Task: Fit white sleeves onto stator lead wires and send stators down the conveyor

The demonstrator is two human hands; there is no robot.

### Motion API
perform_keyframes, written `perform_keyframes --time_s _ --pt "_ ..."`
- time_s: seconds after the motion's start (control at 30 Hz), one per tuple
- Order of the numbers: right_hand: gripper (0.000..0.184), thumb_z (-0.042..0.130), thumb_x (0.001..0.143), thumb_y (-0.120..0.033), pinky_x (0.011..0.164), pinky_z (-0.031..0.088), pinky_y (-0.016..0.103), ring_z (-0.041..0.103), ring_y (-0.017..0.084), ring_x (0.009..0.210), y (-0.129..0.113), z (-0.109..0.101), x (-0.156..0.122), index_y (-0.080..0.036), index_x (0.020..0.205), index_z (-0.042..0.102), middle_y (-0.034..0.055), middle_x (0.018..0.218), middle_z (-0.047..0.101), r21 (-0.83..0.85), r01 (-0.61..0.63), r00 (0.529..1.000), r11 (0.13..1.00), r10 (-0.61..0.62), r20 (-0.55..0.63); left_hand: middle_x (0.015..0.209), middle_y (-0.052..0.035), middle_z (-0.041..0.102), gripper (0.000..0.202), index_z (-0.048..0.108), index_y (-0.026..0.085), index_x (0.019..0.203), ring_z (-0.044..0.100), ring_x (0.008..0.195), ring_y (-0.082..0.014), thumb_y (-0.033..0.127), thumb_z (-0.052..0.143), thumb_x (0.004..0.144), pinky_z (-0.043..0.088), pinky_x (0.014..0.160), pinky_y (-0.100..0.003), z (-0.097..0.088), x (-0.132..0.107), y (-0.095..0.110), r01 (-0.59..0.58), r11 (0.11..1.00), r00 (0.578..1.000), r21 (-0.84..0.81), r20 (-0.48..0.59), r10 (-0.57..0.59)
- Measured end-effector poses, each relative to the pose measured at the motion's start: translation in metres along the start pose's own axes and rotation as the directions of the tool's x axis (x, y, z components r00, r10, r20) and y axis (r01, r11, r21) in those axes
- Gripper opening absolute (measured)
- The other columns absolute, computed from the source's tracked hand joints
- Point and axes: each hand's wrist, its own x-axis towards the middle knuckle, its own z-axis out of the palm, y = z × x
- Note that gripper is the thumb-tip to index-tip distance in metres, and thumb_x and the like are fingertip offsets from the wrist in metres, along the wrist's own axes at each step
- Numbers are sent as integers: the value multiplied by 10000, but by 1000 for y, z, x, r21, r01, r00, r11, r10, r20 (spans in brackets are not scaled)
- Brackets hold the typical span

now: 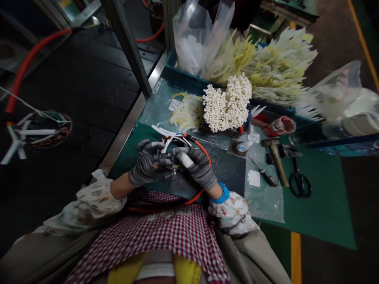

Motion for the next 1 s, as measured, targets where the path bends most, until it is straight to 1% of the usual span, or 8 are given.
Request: perform_keyframes --time_s 0.07,0.13,0.23,0.47,0.57,0.7,0.87,1.0 --pt "208 750 1063 -431 880 730 389 865 244 951 -2 -8 1 -286 1129 884 21 1058 905 73 -4 996 997 -3 95 1157 18 869 237 824 423 1066 663 1366 -384 580 832 888 287 1328 -637 2 -1 -2 -4 999 1000 -43 -18 3" --pt "135 812 1007 -364 855 727 380 858 240 919 -2 -13 1 -264 1071 877 28 1028 900 78 16 991 997 -26 132 1114 33 864 253 816 451 1118 657 1363 -372 533 855 882 277 1331 -625 3 0 -3 -36 996 995 -80 -90 29" --pt "81 818 969 -291 828 718 358 847 226 884 1 -16 -1 -240 1019 856 36 990 890 44 47 994 998 -52 100 1109 44 859 279 809 467 1162 646 1367 -344 463 876 891 248 1354 -574 3 2 -2 -78 992 984 -97 -168 61" --pt "75 769 933 -232 837 707 352 831 215 830 4 -12 1 -239 964 836 31 933 880 -66 166 985 984 -163 49 1079 55 868 243 809 444 1140 675 1343 -311 478 883 911 196 1366 -508 2 5 0 -132 991 962 -34 -247 120" --pt "103 744 968 -218 884 702 370 823 214 844 10 -11 -1 -253 994 837 27 948 873 -83 219 974 972 -213 77 1060 66 872 215 823 443 1066 690 1333 -323 557 877 892 178 1371 -534 4 4 -1 -60 998 983 -12 -172 57" --pt "83 760 1017 -318 872 688 370 813 217 880 28 -7 -15 -282 1038 831 40 1015 854 -56 305 931 951 -285 230 1080 55 886 232 840 426 1050 695 1339 -372 577 874 878 205 1340 -613 5 2 1 46 998 998 -39 -32 -47" --pt "177 735 1093 -394 841 687 377 808 241 965 41 1 -40 -286 1231 762 64 1089 843 -113 219 966 969 -199 168 1088 52 884 161 839 393 1023 679 1358 -375 472 858 884 226 1345 -603 4 3 6 37 999 999 -18 -25 -38" --pt "159 706 1102 -446 851 685 384 800 234 936 30 6 -42 -315 1094 796 30 1062 851 -57 373 888 926 -338 312 1090 73 884 145 842 412 1043 683 1353 -348 445 864 905 178 1373 -556 5 1 6 -14 999 996 33 -89 16"
